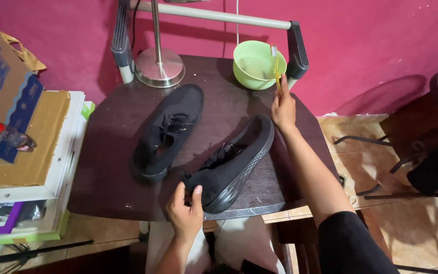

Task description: Cleaning the soles and sides of a black sneaker using a toothbrush and a bowl of cleaning solution.

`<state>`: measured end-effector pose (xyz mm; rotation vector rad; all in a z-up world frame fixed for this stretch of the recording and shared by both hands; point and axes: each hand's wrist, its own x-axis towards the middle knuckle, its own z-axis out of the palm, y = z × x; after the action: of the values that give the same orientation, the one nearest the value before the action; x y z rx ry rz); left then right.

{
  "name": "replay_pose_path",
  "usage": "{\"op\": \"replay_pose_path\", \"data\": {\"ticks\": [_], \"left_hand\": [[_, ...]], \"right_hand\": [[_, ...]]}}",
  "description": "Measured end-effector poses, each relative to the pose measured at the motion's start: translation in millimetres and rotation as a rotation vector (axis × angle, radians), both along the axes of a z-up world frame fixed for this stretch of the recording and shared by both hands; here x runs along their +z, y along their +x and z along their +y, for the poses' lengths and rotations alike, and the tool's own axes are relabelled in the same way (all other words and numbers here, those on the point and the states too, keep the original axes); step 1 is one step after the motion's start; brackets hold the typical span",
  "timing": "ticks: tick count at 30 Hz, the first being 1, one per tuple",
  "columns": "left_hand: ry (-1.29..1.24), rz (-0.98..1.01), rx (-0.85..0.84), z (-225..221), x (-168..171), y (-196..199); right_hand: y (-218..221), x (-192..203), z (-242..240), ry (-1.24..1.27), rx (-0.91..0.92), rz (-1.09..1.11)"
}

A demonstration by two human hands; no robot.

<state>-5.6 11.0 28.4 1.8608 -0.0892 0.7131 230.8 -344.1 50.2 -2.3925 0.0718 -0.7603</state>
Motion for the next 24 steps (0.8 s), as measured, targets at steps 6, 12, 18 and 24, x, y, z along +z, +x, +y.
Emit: {"op": "replay_pose_path", "data": {"ticks": [6, 12, 18, 24], "left_hand": [[0.04, 0.076, 0.087, -0.6, -24.7, 2.1], [0.032, 0.126, 0.141, -3.2, -46.7, 5.5], [0.02, 0.217, 0.171, -6.8, -40.1, 4.9], [0.042, 0.261, 0.19, -14.7, -36.8, 8.3]], "right_hand": [[2.3, 0.7, -10.8, 0.086, 0.073, -0.06], [-12.4, 18.7, -39.8, 0.843, 0.303, 0.078], [-151.9, 84.6, -14.5, 0.386, 0.449, 0.31], [-272.7, 35.4, 7.9, 0.014, 0.573, 0.2]]}}
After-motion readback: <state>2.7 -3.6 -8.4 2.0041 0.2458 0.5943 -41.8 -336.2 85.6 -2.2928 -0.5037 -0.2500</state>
